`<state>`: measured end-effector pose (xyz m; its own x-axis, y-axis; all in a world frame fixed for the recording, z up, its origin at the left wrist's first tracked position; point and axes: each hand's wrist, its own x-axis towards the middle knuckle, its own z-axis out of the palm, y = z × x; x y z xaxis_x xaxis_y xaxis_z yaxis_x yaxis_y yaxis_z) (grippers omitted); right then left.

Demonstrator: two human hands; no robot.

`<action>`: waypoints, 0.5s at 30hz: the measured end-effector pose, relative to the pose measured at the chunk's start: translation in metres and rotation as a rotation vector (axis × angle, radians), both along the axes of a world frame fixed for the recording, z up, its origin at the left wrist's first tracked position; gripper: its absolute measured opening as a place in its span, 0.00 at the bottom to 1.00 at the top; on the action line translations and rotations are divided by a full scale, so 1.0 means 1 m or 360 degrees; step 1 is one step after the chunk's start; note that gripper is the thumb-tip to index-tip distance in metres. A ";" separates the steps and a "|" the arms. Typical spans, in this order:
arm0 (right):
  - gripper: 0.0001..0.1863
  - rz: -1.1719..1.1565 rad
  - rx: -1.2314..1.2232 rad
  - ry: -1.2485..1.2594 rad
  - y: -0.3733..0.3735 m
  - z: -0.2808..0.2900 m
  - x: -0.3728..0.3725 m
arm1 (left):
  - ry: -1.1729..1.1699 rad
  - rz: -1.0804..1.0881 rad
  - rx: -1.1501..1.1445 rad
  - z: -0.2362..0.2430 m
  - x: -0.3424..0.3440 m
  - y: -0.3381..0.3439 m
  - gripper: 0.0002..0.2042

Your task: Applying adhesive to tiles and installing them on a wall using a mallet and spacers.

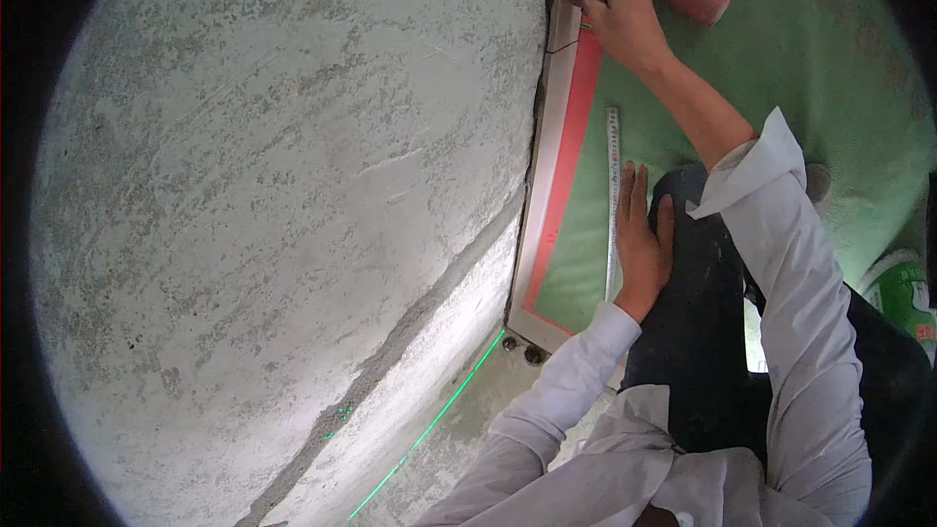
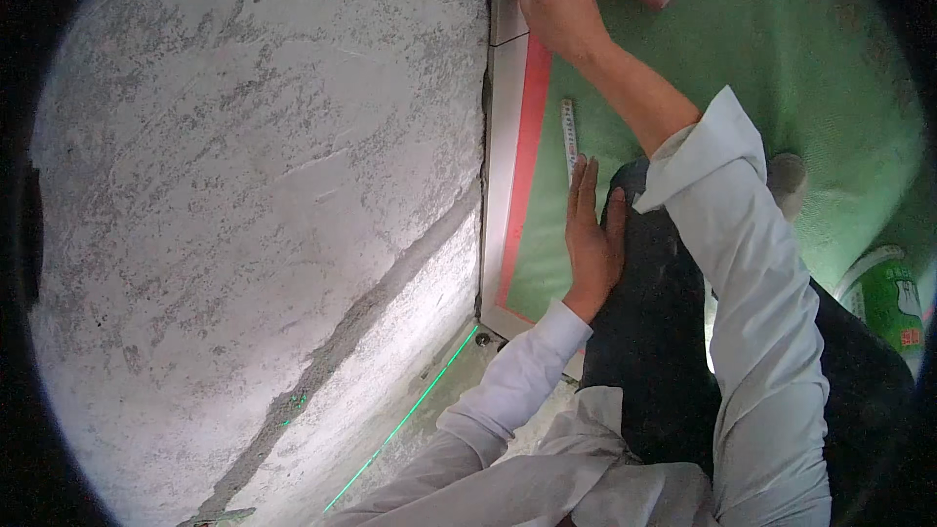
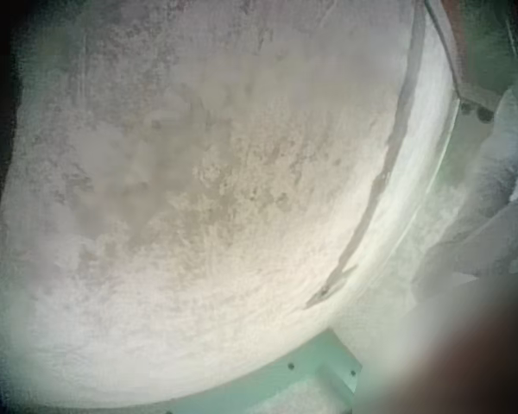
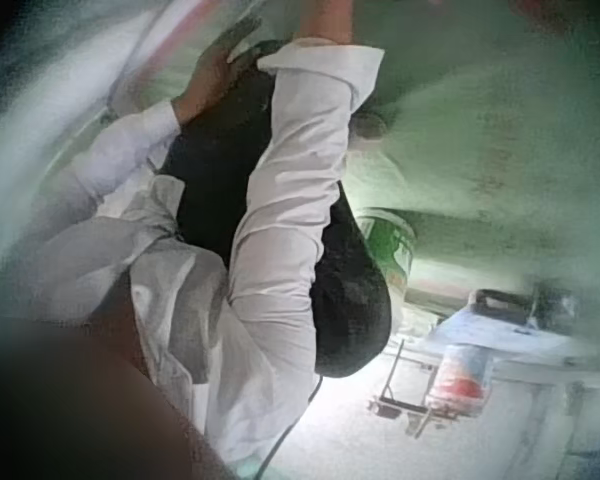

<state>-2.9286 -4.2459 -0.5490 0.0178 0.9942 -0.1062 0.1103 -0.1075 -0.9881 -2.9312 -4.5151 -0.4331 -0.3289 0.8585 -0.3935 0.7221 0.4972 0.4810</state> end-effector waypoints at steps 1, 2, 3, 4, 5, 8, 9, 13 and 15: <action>0.22 0.0050 -0.0066 -0.0025 -0.001 0.000 0.000 | 0.0029 -0.0011 -0.0015 -0.002 0.000 0.001 0.27; 0.23 0.0099 -0.0133 -0.0049 0.000 -0.001 0.001 | 0.0037 -0.0015 -0.0016 -0.005 0.000 0.003 0.27; 0.23 0.0093 -0.0149 -0.0042 0.000 0.001 0.001 | 0.0032 -0.0048 -0.0021 -0.006 0.000 0.003 0.26; 0.22 0.0084 -0.0139 0.0019 0.001 0.003 0.000 | 0.0027 -0.0080 -0.0027 -0.006 -0.002 0.003 0.25; 0.20 0.0076 -0.0129 0.0081 0.001 0.005 -0.001 | 0.0035 -0.0087 -0.0046 -0.006 -0.002 0.002 0.25; 0.21 0.0062 -0.0027 -0.0024 0.004 -0.003 0.004 | -0.0014 -0.0100 -0.0024 -0.011 0.002 0.015 0.26; 0.21 0.0062 -0.0036 -0.0014 0.004 0.000 0.002 | -0.0007 -0.0107 -0.0027 -0.012 0.001 0.016 0.26; 0.24 0.0084 -0.0061 -0.0120 0.004 0.003 -0.003 | 0.0019 -0.0125 -0.0045 -0.010 -0.001 0.015 0.26; 0.24 0.0074 -0.0012 -0.0140 0.004 0.002 -0.003 | 0.0003 -0.0109 -0.0043 -0.010 -0.001 0.014 0.25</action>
<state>-2.9316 -4.2418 -0.5473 -0.0190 0.9933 -0.1136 0.2016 -0.1074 -0.9736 -2.9318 -4.5011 -0.4434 -0.2705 0.8681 -0.4162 0.7559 0.4592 0.4666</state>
